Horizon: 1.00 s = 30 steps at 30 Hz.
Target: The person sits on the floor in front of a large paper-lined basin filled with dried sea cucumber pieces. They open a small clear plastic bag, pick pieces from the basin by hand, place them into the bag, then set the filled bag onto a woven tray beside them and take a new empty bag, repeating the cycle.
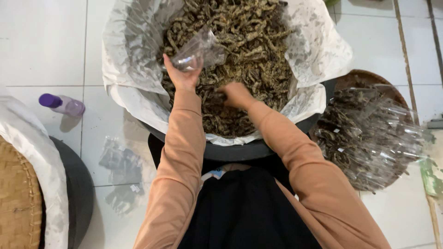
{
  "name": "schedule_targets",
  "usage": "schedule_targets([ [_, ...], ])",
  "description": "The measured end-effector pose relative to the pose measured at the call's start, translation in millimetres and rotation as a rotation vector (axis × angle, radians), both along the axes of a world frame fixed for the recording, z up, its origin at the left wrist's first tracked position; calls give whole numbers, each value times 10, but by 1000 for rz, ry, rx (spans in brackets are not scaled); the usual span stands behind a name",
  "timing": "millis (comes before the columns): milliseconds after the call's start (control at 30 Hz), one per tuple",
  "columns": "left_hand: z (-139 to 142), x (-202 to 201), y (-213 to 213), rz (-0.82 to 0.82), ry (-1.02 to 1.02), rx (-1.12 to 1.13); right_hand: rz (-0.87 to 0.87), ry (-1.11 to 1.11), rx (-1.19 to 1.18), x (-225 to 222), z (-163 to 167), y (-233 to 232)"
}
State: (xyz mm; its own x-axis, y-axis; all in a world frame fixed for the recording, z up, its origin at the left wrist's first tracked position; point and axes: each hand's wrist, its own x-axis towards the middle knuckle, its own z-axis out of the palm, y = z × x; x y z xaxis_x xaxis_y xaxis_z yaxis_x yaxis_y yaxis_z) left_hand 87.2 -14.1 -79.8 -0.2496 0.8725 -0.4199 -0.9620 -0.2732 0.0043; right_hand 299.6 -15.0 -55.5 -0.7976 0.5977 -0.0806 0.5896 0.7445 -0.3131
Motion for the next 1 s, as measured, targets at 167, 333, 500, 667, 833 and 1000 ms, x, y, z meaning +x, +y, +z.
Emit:
schedule_targets([
  [167, -24, 25, 72, 9, -17, -35, -354, 595, -282, 352, 778, 328],
  [333, 1, 106, 125, -70, 33, -67, -437, 873, -409, 559, 1378, 563],
  [500, 21, 218, 101, -105, -40, -52, -88, 791, -337, 535, 1644, 743],
  [667, 36, 229, 102, -118, -43, -18, 79, 904, -253, 475, 1689, 783],
  [833, 70, 260, 106, -117, -36, -33, 75, 609, -258, 386, 1704, 846],
  [1000, 97, 345, 100, -112, 46, -61, -10, 272, -241, 178, 1655, 871],
])
